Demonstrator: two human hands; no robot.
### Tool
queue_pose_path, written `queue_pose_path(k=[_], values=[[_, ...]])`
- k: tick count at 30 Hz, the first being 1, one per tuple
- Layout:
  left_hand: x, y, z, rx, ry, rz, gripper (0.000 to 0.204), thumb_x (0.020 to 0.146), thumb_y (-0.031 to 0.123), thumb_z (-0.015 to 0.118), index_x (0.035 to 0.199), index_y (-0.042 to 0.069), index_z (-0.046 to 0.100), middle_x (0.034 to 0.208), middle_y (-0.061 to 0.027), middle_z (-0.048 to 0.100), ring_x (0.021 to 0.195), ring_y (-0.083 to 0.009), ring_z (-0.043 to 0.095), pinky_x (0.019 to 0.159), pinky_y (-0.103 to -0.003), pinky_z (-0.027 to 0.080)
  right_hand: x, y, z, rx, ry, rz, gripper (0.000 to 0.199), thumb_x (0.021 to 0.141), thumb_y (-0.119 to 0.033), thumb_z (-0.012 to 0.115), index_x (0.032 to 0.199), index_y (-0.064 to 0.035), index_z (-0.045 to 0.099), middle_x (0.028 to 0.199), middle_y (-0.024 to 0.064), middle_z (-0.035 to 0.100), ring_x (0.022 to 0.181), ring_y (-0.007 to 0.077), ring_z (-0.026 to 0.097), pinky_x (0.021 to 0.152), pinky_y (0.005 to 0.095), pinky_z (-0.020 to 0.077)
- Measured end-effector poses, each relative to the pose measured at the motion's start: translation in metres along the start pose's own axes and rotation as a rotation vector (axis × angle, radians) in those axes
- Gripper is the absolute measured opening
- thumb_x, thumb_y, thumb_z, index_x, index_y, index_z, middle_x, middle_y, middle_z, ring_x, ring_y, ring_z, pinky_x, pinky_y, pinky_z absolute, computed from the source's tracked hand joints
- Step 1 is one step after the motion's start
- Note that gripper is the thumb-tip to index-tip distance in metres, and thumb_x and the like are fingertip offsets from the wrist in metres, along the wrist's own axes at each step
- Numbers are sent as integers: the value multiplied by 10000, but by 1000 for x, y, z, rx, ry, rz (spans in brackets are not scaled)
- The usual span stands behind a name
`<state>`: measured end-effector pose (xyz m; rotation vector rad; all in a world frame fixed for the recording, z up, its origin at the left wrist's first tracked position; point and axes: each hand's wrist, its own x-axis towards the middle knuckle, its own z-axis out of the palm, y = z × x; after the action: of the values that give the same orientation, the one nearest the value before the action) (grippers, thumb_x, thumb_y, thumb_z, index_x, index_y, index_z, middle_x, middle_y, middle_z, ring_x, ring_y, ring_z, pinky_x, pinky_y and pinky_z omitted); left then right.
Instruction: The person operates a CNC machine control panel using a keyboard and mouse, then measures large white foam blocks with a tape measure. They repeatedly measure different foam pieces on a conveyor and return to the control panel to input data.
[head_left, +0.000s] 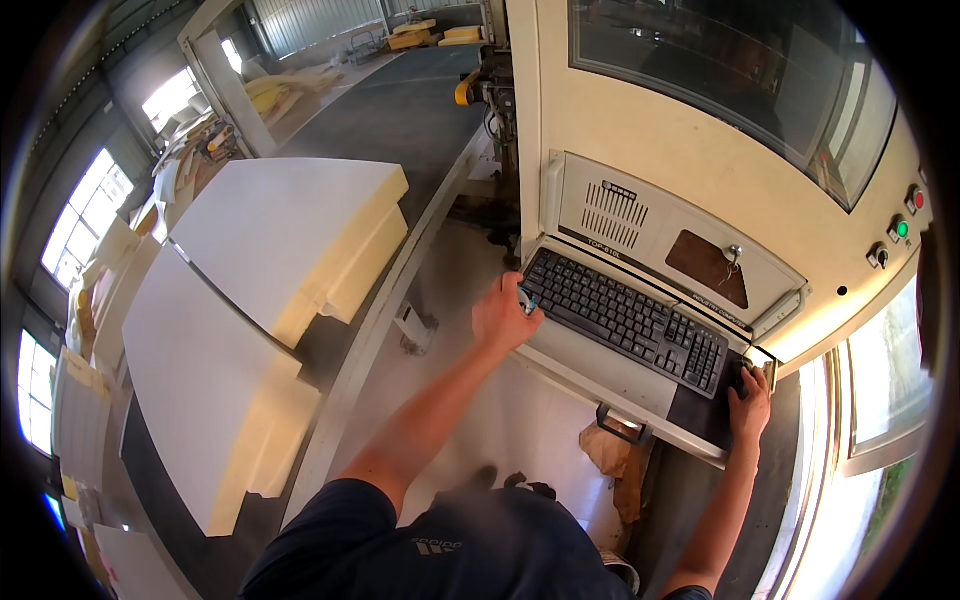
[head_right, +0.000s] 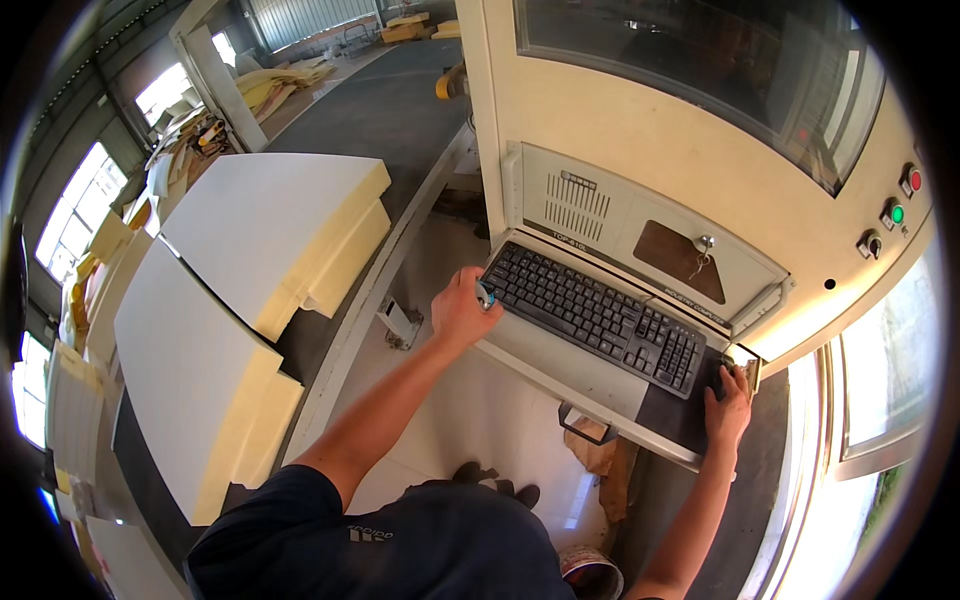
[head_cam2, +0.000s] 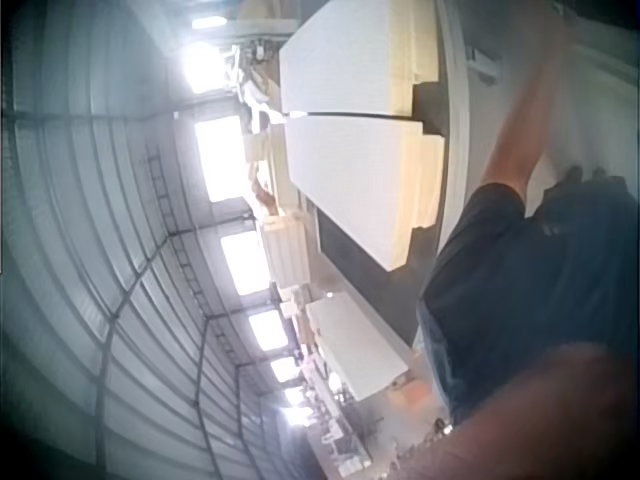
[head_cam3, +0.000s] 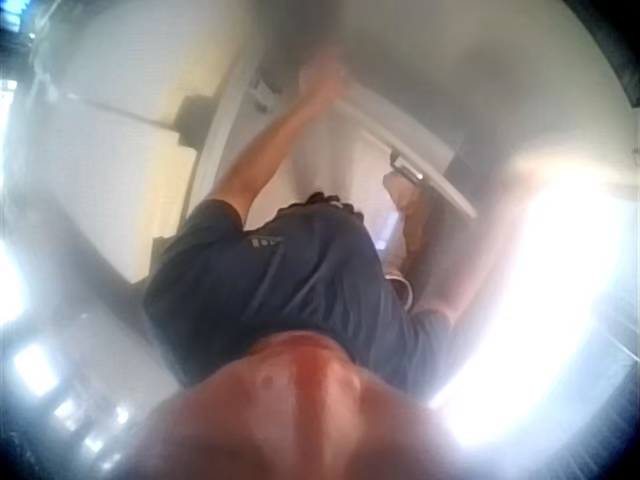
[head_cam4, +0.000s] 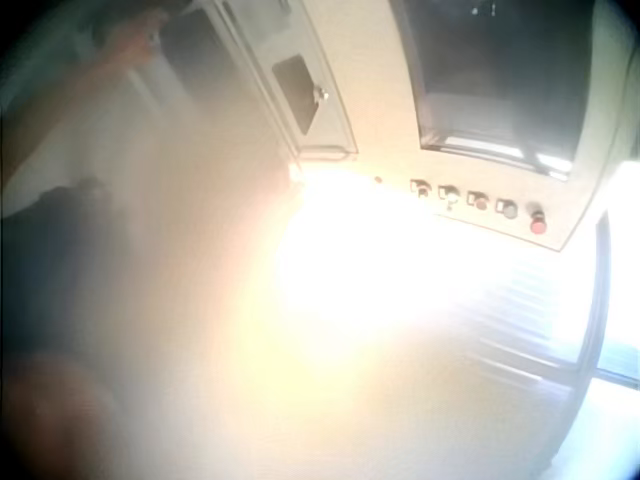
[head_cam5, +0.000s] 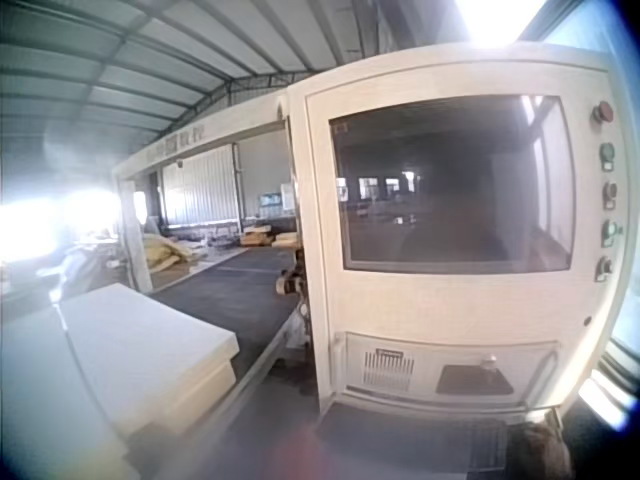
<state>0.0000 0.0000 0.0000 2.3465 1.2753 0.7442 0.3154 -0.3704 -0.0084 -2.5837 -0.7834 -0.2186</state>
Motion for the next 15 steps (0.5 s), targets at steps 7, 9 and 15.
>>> queue_pose_path(k=[7, 9, 15], values=[[1, 1, -1, 4, 23, 32, 591, 711, 303, 774, 1207, 112, 514, 1156, -91, 621, 978, -317, 653, 784, -438, 521, -1, -2, 0, -5, 15, 13, 527, 746, -126, 782, 1262, -127, 675, 1412, 115, 558, 1289, 308, 535, 1064, 399, 446], [1, 1, -2, -2, 15, 30, 590, 710, 303, 775, 1204, 115, 513, 1154, -90, 621, 981, -315, 651, 785, -439, 520, 0, -3, -1, -5, 15, 18, 529, 745, -128, 784, 1262, -128, 675, 1410, 117, 558, 1289, 309, 534, 1064, 401, 445], [0, 0, 0, -5, 19, 26, 589, 710, 306, 774, 1205, 122, 512, 1151, -90, 622, 987, -311, 649, 787, -442, 519, 0, 0, 1, -22, 15, 5, 530, 740, -135, 789, 1258, -126, 676, 1408, 120, 558, 1282, 313, 537, 1061, 405, 448]])
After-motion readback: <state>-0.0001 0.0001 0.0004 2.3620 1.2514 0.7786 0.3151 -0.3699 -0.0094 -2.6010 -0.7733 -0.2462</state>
